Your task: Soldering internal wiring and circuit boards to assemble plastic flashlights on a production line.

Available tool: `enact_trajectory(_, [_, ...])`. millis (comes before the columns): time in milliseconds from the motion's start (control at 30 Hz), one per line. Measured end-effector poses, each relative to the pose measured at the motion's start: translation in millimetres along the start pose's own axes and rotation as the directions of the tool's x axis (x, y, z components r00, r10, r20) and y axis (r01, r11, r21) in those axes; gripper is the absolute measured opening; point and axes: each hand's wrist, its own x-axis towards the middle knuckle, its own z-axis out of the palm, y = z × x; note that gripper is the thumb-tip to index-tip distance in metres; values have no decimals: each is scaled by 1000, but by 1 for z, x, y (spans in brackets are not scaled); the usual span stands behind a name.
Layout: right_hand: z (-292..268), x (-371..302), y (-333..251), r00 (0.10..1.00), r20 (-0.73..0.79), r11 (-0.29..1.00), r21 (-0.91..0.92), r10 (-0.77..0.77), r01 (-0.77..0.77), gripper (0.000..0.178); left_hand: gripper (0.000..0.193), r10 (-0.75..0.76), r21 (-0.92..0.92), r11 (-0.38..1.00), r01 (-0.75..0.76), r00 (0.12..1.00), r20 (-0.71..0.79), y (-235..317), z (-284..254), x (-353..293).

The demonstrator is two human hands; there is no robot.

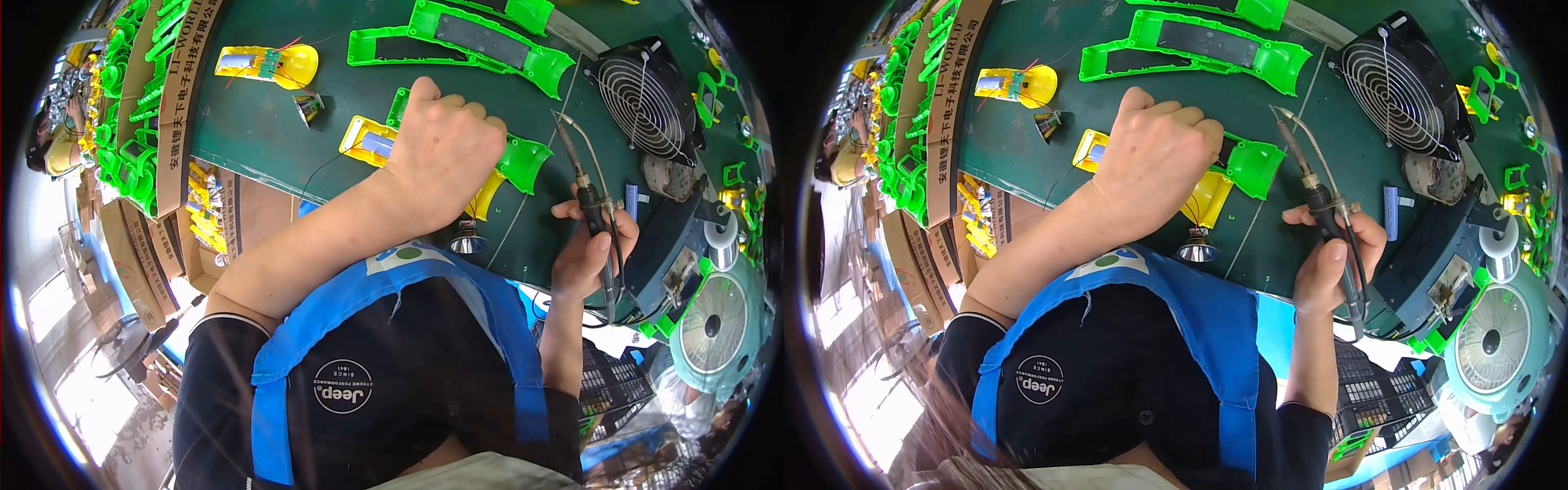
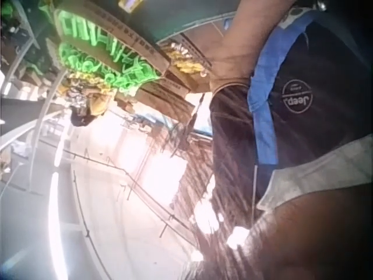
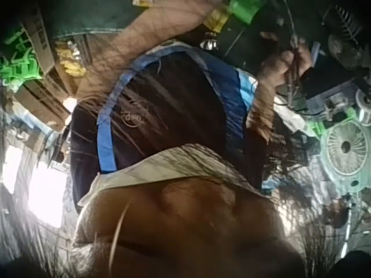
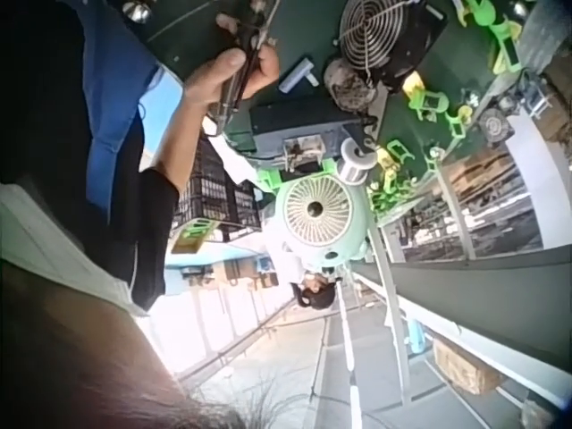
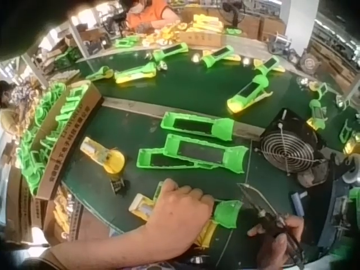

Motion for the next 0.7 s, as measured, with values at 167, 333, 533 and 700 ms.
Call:
enact_trajectory(167, [1, -1, 6, 990, -107, 987, 144, 94, -78, 36, 6, -3, -34, 999, 1, 999, -36, -4, 3, -5])
enact_trajectory(333, [0, 1, 7, 984, -133, 983, 157, 119, -97, 37, 11, 13, -124, 992, -22, 997, -72, -7, 7, -10])
enact_trajectory(533, [0, -2, 3, 976, -164, 977, 184, 142, -111, 34, 14, 19, -114, 993, -16, 1000, 22, -7, 5, -7])
enact_trajectory(700, [-21, 17, -10, 966, -17, 952, 175, 258, -251, 29, 15, 0, -102, 995, -1, 1000, -12, -5, 6, -8])
